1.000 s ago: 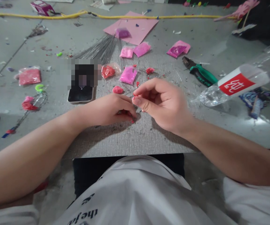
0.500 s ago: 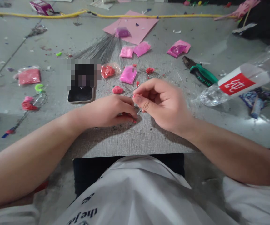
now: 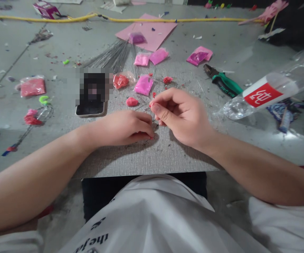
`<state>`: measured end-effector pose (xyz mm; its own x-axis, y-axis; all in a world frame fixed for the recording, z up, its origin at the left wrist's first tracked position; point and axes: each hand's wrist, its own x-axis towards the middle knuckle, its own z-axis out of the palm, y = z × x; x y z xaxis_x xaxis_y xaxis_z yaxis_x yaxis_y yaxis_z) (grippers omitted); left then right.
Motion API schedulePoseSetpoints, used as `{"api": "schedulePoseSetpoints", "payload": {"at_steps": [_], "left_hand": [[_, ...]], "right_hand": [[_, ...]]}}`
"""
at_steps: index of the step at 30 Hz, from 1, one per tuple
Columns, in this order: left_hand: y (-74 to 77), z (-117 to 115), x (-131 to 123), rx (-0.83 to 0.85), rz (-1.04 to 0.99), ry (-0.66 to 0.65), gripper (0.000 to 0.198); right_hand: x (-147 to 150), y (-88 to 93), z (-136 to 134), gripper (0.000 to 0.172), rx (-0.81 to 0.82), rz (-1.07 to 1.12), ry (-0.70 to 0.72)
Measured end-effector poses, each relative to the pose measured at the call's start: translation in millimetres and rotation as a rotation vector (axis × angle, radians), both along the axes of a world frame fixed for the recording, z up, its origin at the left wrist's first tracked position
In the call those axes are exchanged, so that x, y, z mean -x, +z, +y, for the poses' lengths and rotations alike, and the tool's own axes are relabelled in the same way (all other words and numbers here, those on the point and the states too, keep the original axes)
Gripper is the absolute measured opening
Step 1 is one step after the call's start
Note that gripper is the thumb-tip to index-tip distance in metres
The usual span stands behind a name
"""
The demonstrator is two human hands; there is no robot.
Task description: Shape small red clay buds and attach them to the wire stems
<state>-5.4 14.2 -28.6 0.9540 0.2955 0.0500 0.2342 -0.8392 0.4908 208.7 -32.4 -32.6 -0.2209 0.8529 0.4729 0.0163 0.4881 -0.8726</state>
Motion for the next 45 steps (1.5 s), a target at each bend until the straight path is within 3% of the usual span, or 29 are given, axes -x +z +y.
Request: {"api": "schedulePoseSetpoints", "payload": {"at_steps": [6, 8, 13, 17, 20, 28, 40, 45], "left_hand": [[5.3, 3.1, -1.0, 0.111, -0.11, -0.007, 0.016], [11.3, 5.2, -0.7, 0.184, -0.247, 0.038, 0.013], [21.0, 0.6, -1.8, 0.287, -0.704, 0.292, 0.006], [20.4, -9.6, -4.1, 0.492, -0.866, 0.326, 0.011], [18.1, -15.7, -4.7, 0.583, -0.876, 0.32, 0.012], [18.3, -28.1, -6.3, 0.788, -0.853, 0.271, 0.015], [26.1, -35.9, -8.0, 0.711, -0.832, 0.307, 0.012], [27.0, -36.1, -7.1, 0.687, -0.818, 0.312, 0.011]], "right_hand": [[-3.2, 2.2, 3.4, 0.02, -0.03, 0.001, -0.038], [-4.2, 4.7, 3.5, 0.018, -0.04, 0.019, -0.082], [-3.6, 9.7, -2.9, 0.013, -0.139, 0.099, -0.196], [-3.4, 11.2, -12.7, 0.005, -0.248, 0.044, -0.165], [-3.3, 13.8, -18.3, 0.008, -0.34, -0.032, -0.1], [-0.6, 19.8, -21.4, 0.006, -0.487, -0.167, -0.113], [-2.8, 25.7, -25.5, 0.006, -0.46, -0.255, -0.073], [-4.6, 26.0, -25.0, 0.005, -0.616, -0.253, -0.012]]}}
